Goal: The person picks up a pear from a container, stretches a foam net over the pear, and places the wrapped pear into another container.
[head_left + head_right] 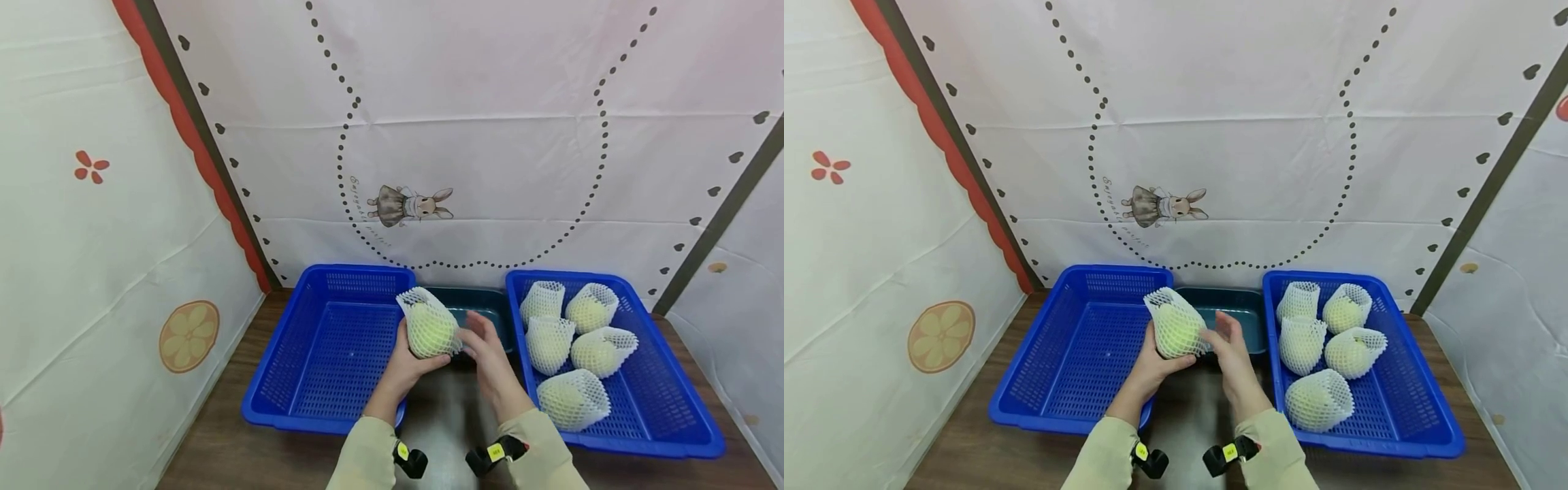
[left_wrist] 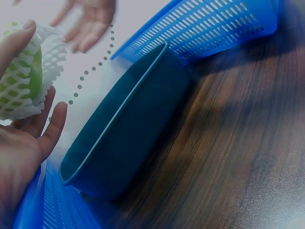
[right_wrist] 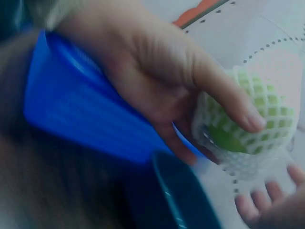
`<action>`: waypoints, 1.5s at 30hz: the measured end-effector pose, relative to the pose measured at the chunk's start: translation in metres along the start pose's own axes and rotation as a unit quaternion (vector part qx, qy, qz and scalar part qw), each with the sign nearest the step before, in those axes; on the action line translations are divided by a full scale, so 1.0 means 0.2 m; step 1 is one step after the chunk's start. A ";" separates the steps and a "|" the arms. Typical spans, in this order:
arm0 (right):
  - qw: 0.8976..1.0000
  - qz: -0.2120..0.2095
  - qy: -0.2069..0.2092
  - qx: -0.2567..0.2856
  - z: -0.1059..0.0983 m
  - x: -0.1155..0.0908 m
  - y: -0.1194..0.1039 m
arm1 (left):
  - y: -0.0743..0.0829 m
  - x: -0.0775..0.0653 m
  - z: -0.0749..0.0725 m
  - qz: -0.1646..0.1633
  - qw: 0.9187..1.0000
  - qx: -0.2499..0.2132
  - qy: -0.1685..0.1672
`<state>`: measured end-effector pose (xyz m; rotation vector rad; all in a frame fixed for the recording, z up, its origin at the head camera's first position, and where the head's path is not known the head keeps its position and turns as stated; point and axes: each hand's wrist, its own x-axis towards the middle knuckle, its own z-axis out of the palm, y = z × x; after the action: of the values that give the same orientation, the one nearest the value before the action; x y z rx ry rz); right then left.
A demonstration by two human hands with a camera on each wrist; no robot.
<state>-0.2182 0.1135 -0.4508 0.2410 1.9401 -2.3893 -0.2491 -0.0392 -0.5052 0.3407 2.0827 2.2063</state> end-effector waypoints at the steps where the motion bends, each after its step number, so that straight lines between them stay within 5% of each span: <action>1: 0.999 -0.015 -0.017 -0.050 0.01 0.01 -0.02 | 0.01 0.00 0.00 -0.001 1.000 -0.002 -0.002; 7: 0.953 -0.080 -0.078 -0.283 0.08 0.08 -0.09 | 0.07 -0.03 -0.01 0.006 0.999 -0.011 -0.034; 11: 0.924 -0.080 -0.104 -0.360 0.12 0.12 -0.12 | 0.05 -0.02 -0.02 0.013 0.999 -0.010 -0.047; 17: 0.887 -0.073 -0.108 -0.443 0.10 0.12 -0.15 | -0.01 0.01 -0.02 -0.020 1.000 0.013 -0.020; 20: 0.886 -0.075 -0.109 -0.444 0.09 0.13 -0.16 | -0.01 0.02 -0.01 -0.019 0.999 -0.001 -0.026; 27: 0.910 -0.088 -0.099 -0.393 -0.04 0.16 -0.22 | 0.04 -0.01 -0.01 -0.002 0.996 -0.063 -0.056; 34: 0.909 -0.083 -0.049 -0.406 -0.32 0.18 -0.33 | 0.12 -0.04 0.00 0.008 0.998 -0.045 -0.047; 40: 0.915 -0.063 -0.017 -0.399 -0.59 0.12 -0.42 | 0.03 0.00 0.00 0.004 0.999 -0.041 -0.034; 45: 0.905 -0.009 0.025 -0.425 -0.82 0.04 -0.46 | 0.06 -0.01 0.01 0.007 0.998 -0.052 -0.037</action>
<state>-0.2255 0.2925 -0.3959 0.2230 2.7619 -1.3250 -0.2456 -0.0381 -0.4931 0.4216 1.9257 2.2623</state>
